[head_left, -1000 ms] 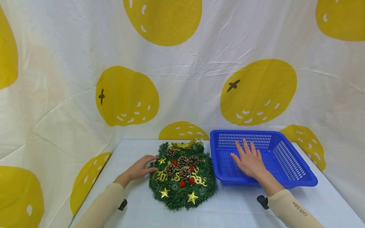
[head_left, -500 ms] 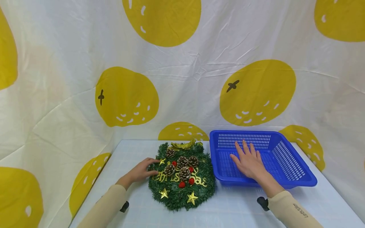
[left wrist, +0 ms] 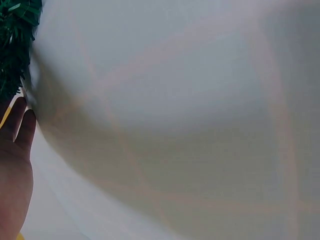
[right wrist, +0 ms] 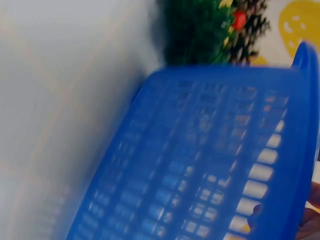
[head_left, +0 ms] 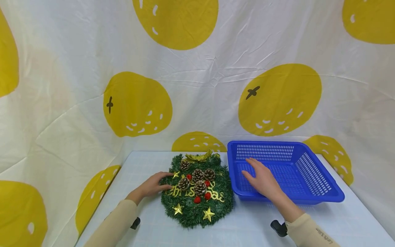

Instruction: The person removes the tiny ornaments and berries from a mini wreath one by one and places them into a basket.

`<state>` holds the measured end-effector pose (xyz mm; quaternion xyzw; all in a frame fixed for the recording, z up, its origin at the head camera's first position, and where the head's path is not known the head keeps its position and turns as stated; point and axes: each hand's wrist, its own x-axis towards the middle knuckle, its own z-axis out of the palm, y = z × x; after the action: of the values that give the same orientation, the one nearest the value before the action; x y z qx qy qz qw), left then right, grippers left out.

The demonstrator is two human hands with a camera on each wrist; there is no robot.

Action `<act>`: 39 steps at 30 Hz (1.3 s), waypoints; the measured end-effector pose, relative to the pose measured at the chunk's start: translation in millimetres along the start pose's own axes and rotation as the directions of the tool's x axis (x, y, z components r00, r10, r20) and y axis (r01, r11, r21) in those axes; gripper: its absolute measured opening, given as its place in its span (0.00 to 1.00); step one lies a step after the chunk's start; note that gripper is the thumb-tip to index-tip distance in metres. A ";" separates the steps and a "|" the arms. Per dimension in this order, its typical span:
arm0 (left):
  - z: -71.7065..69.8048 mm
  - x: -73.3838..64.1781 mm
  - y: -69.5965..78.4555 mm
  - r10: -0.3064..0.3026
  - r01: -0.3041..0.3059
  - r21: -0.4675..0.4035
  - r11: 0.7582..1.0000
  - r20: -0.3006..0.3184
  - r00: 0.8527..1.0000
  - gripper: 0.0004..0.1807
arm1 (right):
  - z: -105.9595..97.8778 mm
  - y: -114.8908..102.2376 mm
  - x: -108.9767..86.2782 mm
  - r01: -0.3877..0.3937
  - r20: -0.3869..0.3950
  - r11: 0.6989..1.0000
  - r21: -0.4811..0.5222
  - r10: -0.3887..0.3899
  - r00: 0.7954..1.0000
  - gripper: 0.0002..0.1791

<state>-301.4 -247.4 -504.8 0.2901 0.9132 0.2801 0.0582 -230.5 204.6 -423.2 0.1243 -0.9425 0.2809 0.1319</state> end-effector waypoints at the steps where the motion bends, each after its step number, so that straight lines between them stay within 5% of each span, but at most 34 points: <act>1: 0.1 0.2 -0.1 0.000 0.000 0.000 1.000 -0.001 1.000 0.35 | 1.2 -3.1 -0.5 0.001 -0.013 1.000 0.017 -0.001 1.000 0.29; 7: 0.5 0.7 -0.4 -0.009 0.009 -0.001 1.000 -0.003 1.000 0.35 | 8.1 -26.4 -5.9 -0.007 -0.035 0.993 0.116 0.011 0.999 0.29; 15: -0.4 0.3 2.4 -0.011 0.011 -0.015 1.000 -0.006 1.000 0.34 | 23.9 -53.2 -16.9 -0.017 0.030 0.967 0.256 0.010 1.000 0.30; 25: 0.7 -0.5 -0.5 -0.004 0.004 -0.006 1.000 -0.007 1.000 0.34 | 39.7 -75.5 -28.7 0.057 -0.015 0.979 0.196 -0.055 0.998 0.26; 39: 0.9 -0.3 1.8 0.003 -0.003 -0.006 1.000 -0.006 1.000 0.34 | 57.6 -82.3 -35.4 0.006 0.092 0.957 0.291 -0.035 0.995 0.28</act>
<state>-300.0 -245.9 -504.6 0.2905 0.9122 0.2836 0.0558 -182.3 111.1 -440.0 0.1655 -0.8950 0.4083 0.0696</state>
